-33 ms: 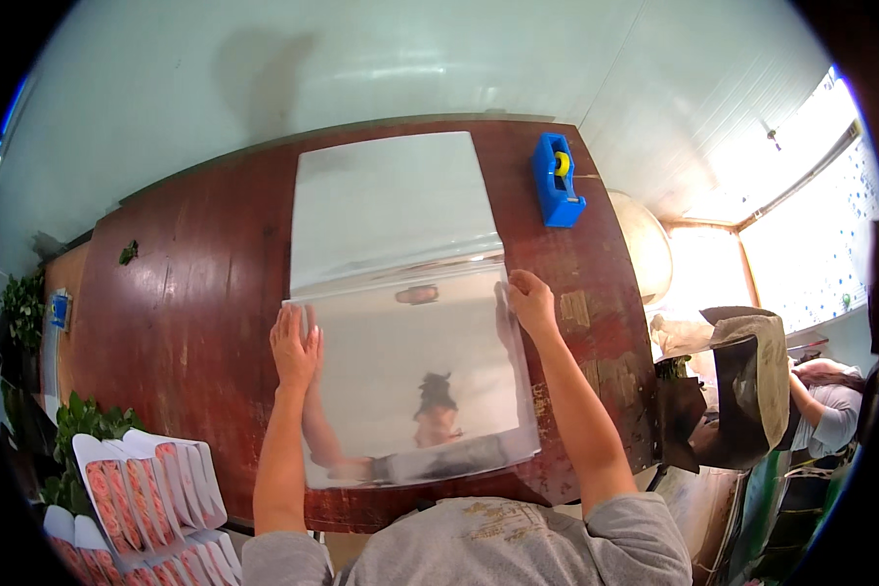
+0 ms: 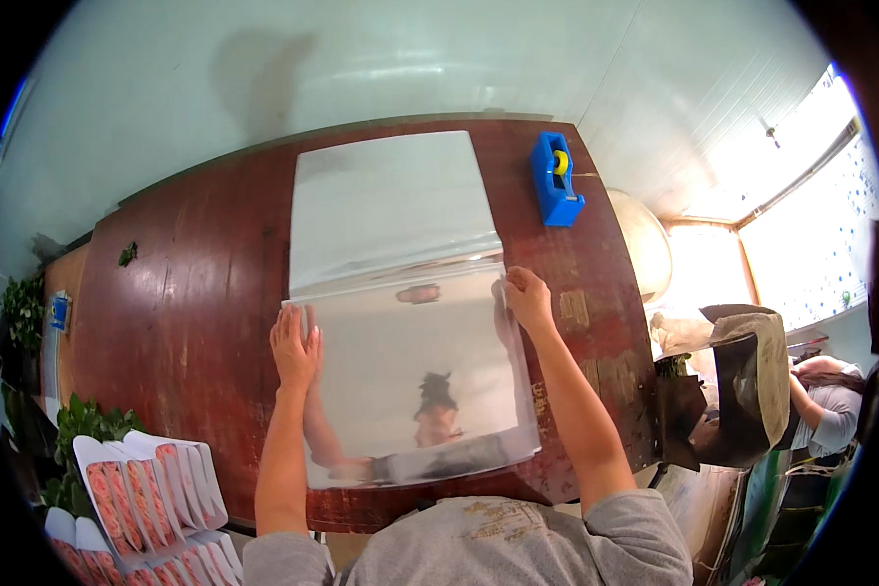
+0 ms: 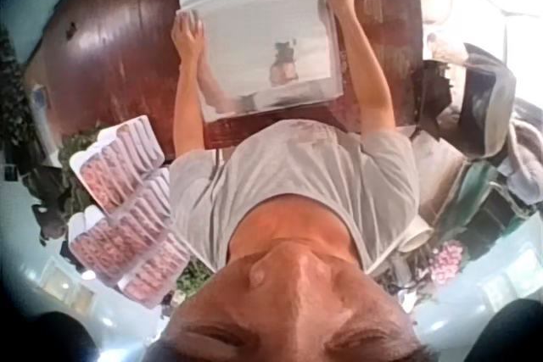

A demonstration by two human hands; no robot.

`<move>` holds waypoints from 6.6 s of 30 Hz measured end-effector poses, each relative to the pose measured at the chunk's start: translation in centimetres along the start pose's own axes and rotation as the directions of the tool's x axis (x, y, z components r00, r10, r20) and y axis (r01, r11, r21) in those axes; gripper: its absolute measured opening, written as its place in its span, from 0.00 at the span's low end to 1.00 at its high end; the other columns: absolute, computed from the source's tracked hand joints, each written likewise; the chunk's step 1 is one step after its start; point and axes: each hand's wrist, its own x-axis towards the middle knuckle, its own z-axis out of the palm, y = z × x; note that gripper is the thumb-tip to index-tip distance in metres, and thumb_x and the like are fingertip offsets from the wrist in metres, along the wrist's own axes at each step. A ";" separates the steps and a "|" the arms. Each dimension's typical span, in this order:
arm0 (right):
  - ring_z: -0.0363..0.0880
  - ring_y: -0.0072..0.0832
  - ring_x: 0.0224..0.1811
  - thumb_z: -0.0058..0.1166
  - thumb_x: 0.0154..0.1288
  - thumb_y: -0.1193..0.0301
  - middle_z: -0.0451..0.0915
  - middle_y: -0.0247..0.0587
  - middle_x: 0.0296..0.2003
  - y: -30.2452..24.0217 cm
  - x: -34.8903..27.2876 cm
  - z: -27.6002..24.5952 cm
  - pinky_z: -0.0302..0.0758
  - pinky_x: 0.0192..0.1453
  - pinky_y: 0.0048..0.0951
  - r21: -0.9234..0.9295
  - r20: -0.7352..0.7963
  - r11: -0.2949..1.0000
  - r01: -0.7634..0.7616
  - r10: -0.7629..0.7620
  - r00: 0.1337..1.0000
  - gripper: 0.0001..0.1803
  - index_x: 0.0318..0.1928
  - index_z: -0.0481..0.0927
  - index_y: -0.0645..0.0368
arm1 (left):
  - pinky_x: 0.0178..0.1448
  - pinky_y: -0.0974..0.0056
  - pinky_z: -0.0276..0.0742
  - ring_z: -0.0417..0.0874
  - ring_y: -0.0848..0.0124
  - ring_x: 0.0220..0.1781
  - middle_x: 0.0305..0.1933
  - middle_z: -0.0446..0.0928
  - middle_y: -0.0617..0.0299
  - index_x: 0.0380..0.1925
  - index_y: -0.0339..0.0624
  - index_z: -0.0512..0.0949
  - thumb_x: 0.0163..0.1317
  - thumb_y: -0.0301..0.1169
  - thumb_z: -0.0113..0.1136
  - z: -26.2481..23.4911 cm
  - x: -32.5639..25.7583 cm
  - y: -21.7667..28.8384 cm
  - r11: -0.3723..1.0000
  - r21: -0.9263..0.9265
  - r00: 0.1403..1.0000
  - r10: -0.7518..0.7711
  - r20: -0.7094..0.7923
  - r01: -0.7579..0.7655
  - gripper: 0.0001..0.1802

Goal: The person trims the stems of green leafy plants using a manual lever cutter and then places the trimmed bunches into white boxes. They also handle clear plastic sheets and tape, preparing packaging materials on the table.

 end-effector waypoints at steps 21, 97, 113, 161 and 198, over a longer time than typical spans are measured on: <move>0.78 0.22 0.32 0.63 0.59 0.78 0.83 0.34 0.33 -0.5 -1.5 0.1 0.75 0.36 0.23 0.084 -0.101 0.996 0.002 0.007 0.995 0.17 0.50 0.81 0.67 | 0.75 0.46 0.58 0.67 0.51 0.72 0.69 0.69 0.48 0.62 0.39 0.71 0.66 0.38 0.58 0.4 -0.2 0.0 1.000 -0.008 0.999 0.020 -0.046 -0.020 0.27; 0.63 0.12 0.18 0.60 0.71 0.66 0.68 0.23 0.19 -21.3 -6.2 -0.2 0.60 0.21 0.16 0.736 0.676 0.054 -0.674 -0.034 0.736 0.08 0.36 0.78 0.54 | 0.54 0.51 0.78 0.86 0.50 0.48 0.44 0.84 0.45 0.65 0.50 0.72 0.61 0.27 0.63 -24.9 1.1 10.7 0.960 -0.105 0.960 -0.246 0.132 0.260 0.30; 0.71 0.19 0.24 0.55 0.74 0.60 0.73 0.26 0.23 -18.9 11.1 -1.1 0.69 0.24 0.19 0.858 0.509 -0.009 -0.513 -0.111 0.853 0.11 0.35 0.78 0.51 | 0.48 0.51 0.76 0.83 0.53 0.41 0.36 0.84 0.57 0.46 0.48 0.82 0.66 0.30 0.55 -17.0 30.6 12.3 0.984 0.110 0.985 0.147 -0.087 -0.138 0.11; 0.73 0.44 0.62 0.54 0.61 0.78 0.80 0.46 0.55 -3.2 -4.5 6.2 0.68 0.67 0.43 -0.183 0.041 0.837 0.515 -0.517 0.855 0.19 0.54 0.80 0.58 | 0.73 0.46 0.59 0.66 0.49 0.72 0.71 0.67 0.49 0.62 0.42 0.72 0.67 0.38 0.57 -1.1 2.3 1.0 0.998 -0.042 0.996 0.057 0.068 -0.055 0.25; 0.62 0.48 0.72 0.57 0.67 0.62 0.69 0.47 0.68 -3.8 -4.0 3.1 0.60 0.73 0.49 -0.550 0.043 0.686 0.476 -0.547 0.836 0.27 0.64 0.73 0.53 | 0.78 0.39 0.48 0.60 0.47 0.76 0.73 0.63 0.41 0.62 0.39 0.70 0.70 0.40 0.53 -2.9 -10.6 4.2 0.991 -0.014 0.987 -0.132 0.087 0.134 0.24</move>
